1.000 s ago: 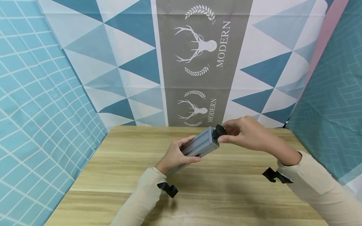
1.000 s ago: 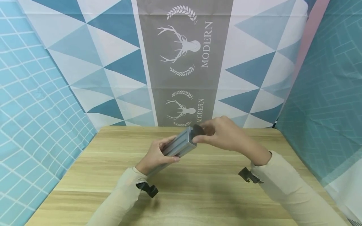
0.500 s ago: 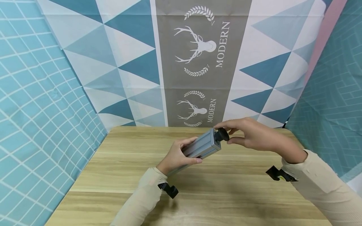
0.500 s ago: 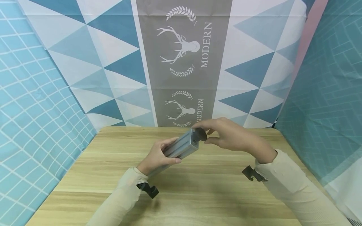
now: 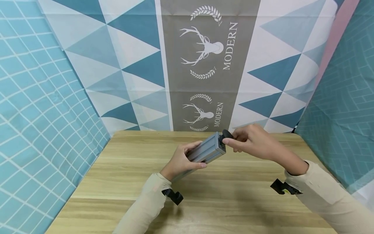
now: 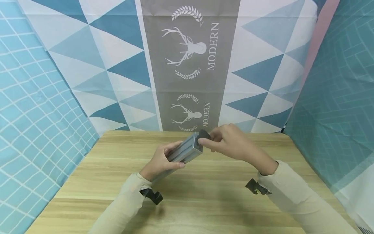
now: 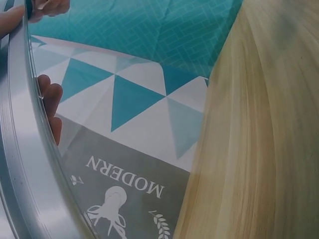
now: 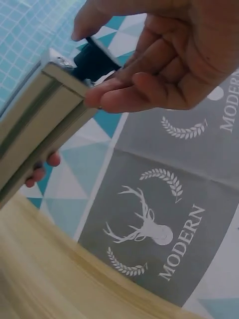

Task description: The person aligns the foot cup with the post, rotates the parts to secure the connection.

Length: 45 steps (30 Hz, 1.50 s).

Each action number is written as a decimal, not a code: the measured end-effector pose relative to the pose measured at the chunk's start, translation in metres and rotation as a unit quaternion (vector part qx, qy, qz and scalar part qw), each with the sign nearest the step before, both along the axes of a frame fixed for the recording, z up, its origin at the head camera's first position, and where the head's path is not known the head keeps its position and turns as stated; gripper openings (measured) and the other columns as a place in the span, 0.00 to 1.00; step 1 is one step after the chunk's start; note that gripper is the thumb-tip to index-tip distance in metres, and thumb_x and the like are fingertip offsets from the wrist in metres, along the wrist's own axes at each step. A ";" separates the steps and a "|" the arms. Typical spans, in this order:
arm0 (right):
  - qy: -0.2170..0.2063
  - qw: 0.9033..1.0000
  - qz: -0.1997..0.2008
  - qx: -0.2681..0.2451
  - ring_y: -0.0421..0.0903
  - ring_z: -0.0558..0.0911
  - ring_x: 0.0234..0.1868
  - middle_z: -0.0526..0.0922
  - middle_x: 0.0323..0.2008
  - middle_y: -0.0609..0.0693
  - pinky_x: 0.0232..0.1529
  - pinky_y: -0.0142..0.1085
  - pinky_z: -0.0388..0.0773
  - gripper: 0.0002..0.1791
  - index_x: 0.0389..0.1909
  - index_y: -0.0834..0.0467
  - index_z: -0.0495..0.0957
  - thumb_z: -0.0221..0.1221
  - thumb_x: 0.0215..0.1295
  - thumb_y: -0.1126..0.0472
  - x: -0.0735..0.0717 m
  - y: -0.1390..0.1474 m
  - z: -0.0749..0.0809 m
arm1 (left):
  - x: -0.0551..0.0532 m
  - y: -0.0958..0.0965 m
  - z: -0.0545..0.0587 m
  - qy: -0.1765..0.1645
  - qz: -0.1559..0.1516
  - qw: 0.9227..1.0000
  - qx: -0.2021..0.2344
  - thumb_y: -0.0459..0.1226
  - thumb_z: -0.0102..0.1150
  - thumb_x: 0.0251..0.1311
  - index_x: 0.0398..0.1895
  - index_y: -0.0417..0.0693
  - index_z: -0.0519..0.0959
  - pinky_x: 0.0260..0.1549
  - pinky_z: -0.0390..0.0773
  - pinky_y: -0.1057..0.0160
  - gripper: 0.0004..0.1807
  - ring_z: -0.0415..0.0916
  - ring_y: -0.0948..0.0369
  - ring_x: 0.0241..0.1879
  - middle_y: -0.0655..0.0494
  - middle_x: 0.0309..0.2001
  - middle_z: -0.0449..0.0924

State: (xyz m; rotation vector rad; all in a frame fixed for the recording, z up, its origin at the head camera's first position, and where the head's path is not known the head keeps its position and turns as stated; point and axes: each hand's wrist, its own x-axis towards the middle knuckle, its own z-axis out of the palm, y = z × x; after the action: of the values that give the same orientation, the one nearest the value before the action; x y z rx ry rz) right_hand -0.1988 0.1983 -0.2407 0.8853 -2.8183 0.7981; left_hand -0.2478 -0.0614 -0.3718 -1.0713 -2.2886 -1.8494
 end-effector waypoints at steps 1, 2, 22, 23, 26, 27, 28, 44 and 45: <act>0.000 1.000 -0.007 0.006 0.37 0.76 0.19 0.78 0.17 0.38 0.23 0.34 0.72 0.17 0.24 0.51 0.80 0.57 0.66 0.45 0.001 -0.001 0.001 | 0.000 0.000 0.000 0.000 -0.001 1.000 0.000 0.44 0.76 0.43 0.62 0.54 0.75 0.41 0.74 0.60 0.38 0.77 0.58 0.43 0.54 0.51 0.81; -0.001 1.000 -0.012 0.014 0.37 0.76 0.19 0.79 0.18 0.38 0.23 0.35 0.72 0.17 0.25 0.51 0.81 0.57 0.66 0.44 0.001 -0.001 0.001 | 0.000 0.000 -0.001 0.001 0.001 1.000 0.000 0.44 0.76 0.42 0.62 0.55 0.75 0.41 0.75 0.60 0.38 0.77 0.58 0.43 0.55 0.51 0.81; 0.094 0.987 0.109 0.074 0.36 0.81 0.34 0.85 0.38 0.45 0.29 0.32 0.75 0.27 0.59 0.58 0.75 0.68 0.56 0.63 -0.001 0.006 0.008 | 0.001 0.002 -0.003 0.004 -0.010 1.000 -0.005 0.41 0.77 0.42 0.62 0.52 0.75 0.41 0.75 0.60 0.38 0.78 0.58 0.43 0.53 0.52 0.81; 0.099 0.987 0.107 0.073 0.35 0.81 0.33 0.85 0.38 0.45 0.29 0.32 0.75 0.26 0.58 0.59 0.76 0.68 0.57 0.61 -0.001 0.005 0.007 | 0.001 0.001 -0.004 0.004 -0.010 1.000 -0.005 0.41 0.77 0.42 0.63 0.52 0.75 0.41 0.75 0.60 0.39 0.78 0.58 0.43 0.53 0.52 0.81; 0.123 0.985 0.105 0.065 0.35 0.82 0.33 0.85 0.36 0.44 0.29 0.32 0.75 0.23 0.54 0.61 0.77 0.67 0.58 0.60 0.001 0.003 0.004 | 0.002 0.001 -0.004 0.001 -0.007 1.000 -0.006 0.42 0.77 0.42 0.63 0.52 0.74 0.41 0.75 0.60 0.39 0.78 0.58 0.43 0.53 0.52 0.81; 0.130 0.984 0.103 0.063 0.35 0.83 0.33 0.85 0.35 0.44 0.29 0.32 0.75 0.22 0.54 0.62 0.77 0.66 0.59 0.59 0.001 0.003 0.003 | 0.002 0.001 -0.004 0.000 -0.007 1.000 -0.006 0.42 0.77 0.42 0.63 0.52 0.74 0.41 0.75 0.60 0.39 0.78 0.58 0.43 0.53 0.52 0.80; 0.133 0.984 0.099 0.062 0.35 0.82 0.32 0.85 0.34 0.43 0.28 0.31 0.74 0.21 0.53 0.62 0.78 0.66 0.60 0.59 0.001 0.002 0.002 | 0.002 0.001 -0.004 0.000 -0.008 1.000 -0.004 0.43 0.77 0.42 0.63 0.51 0.74 0.41 0.75 0.60 0.39 0.78 0.58 0.43 0.52 0.52 0.80; 0.121 0.991 0.054 0.038 0.34 0.80 0.31 0.84 0.32 0.41 0.34 0.37 0.77 0.17 0.52 0.60 0.79 0.62 0.64 0.59 0.002 0.003 -0.005 | 0.000 0.004 -0.001 0.003 -0.003 1.000 -0.025 0.38 0.76 0.43 0.65 0.51 0.72 0.41 0.74 0.60 0.40 0.77 0.59 0.43 0.52 0.53 0.80; 0.115 0.991 0.050 0.037 0.34 0.79 0.31 0.83 0.32 0.41 0.35 0.37 0.77 0.18 0.53 0.61 0.78 0.62 0.64 0.59 0.001 0.005 -0.006 | 0.001 0.005 -0.001 0.000 0.002 0.999 -0.035 0.39 0.76 0.43 0.65 0.52 0.72 0.41 0.74 0.60 0.40 0.76 0.59 0.43 0.52 0.53 0.79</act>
State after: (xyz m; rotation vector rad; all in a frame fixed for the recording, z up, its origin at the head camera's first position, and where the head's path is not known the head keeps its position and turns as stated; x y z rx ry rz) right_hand -0.1975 0.2034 -0.2470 1.0634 -2.6331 0.5636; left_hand -0.2470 -0.0565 -0.3728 -1.0728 -2.3707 -1.7810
